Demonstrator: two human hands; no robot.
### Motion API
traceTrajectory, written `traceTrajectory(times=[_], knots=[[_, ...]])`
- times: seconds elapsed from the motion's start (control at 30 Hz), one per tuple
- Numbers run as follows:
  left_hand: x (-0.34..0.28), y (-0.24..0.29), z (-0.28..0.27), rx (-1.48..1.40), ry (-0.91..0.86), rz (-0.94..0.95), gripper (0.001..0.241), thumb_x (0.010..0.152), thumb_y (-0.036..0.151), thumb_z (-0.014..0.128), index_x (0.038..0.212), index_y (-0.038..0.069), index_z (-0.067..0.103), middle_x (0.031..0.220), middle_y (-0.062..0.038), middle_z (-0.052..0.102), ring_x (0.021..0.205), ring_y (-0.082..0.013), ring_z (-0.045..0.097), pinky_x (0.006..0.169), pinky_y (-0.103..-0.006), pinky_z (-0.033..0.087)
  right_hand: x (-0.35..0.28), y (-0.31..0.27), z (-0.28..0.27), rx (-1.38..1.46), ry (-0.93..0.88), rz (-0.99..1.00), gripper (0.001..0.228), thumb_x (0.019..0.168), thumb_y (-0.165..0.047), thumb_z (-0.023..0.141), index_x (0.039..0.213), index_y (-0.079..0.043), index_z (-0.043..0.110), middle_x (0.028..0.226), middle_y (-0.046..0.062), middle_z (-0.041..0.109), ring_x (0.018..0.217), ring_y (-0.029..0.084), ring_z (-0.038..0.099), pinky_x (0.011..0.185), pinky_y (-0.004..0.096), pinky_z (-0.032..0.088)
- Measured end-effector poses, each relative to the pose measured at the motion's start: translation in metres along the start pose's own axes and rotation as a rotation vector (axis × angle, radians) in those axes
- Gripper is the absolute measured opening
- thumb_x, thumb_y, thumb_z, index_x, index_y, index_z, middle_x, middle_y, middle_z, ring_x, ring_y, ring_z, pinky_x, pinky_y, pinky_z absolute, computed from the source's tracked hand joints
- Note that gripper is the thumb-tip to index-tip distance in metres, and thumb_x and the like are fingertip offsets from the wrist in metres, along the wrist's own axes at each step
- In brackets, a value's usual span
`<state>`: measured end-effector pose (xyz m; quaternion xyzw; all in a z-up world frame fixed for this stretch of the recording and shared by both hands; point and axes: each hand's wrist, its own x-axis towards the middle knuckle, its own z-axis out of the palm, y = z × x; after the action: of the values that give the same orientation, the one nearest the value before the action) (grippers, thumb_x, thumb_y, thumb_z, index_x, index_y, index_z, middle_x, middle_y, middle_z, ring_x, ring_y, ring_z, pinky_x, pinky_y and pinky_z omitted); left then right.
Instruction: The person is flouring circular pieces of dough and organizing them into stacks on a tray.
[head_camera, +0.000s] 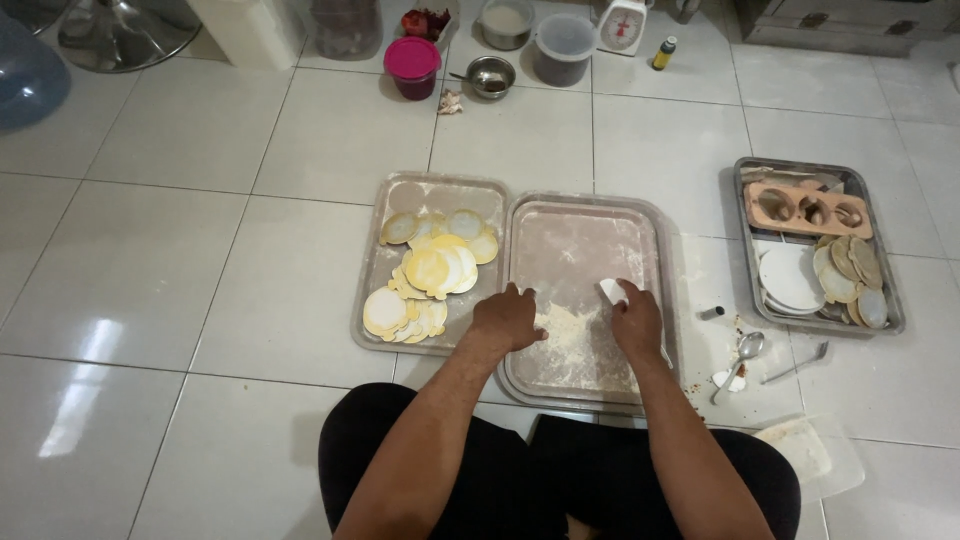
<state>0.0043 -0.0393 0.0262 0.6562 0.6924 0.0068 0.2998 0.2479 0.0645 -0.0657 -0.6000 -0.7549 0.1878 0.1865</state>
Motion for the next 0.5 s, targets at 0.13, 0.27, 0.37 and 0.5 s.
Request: traceTrajectory(times=[0.13,0.27,0.37,0.5], knots=[[-0.001,0.001,-0.002,-0.008,-0.012,0.0,0.079,0.094,0.043,0.064,0.156,-0.001,0.039,0.156,-0.036,0.04,0.128,-0.0522,0.058,0.093,-0.0614,0.056,0.002,0.005,0.003,-0.033,-0.035,0.029,0.044,0.1,-0.014,0.053,0.143,-0.015,0.061,0.112,0.022,0.063,0.11,0.04,0.066,0.093,0.051,0.054],[-0.001,0.001,-0.003,0.003,0.004,0.008,0.077,0.095,0.042,0.065,0.155,-0.001,0.041,0.154,-0.036,0.042,0.125,-0.0515,0.06,0.091,-0.0607,0.057,0.006,0.013,0.011,-0.073,-0.054,0.05,0.043,0.101,-0.017,0.052,0.142,-0.018,0.063,0.114,0.019,0.064,0.11,0.036,0.067,0.093,0.048,0.055],[-0.003,0.001,-0.001,-0.001,0.015,0.009,0.077,0.094,0.042,0.065,0.154,-0.001,0.043,0.153,-0.036,0.043,0.125,-0.0513,0.061,0.09,-0.0607,0.057,0.002,0.012,0.008,-0.063,-0.068,0.067,0.042,0.102,-0.017,0.051,0.142,-0.018,0.064,0.114,0.019,0.064,0.11,0.036,0.067,0.093,0.047,0.055],[-0.004,0.003,-0.003,-0.015,0.004,0.003,0.077,0.095,0.04,0.065,0.155,-0.001,0.041,0.154,-0.035,0.043,0.127,-0.0515,0.059,0.093,-0.0611,0.056,0.003,0.011,0.005,-0.031,-0.038,0.036,0.042,0.101,-0.015,0.052,0.141,-0.014,0.064,0.108,0.02,0.064,0.104,0.037,0.068,0.089,0.047,0.055]])
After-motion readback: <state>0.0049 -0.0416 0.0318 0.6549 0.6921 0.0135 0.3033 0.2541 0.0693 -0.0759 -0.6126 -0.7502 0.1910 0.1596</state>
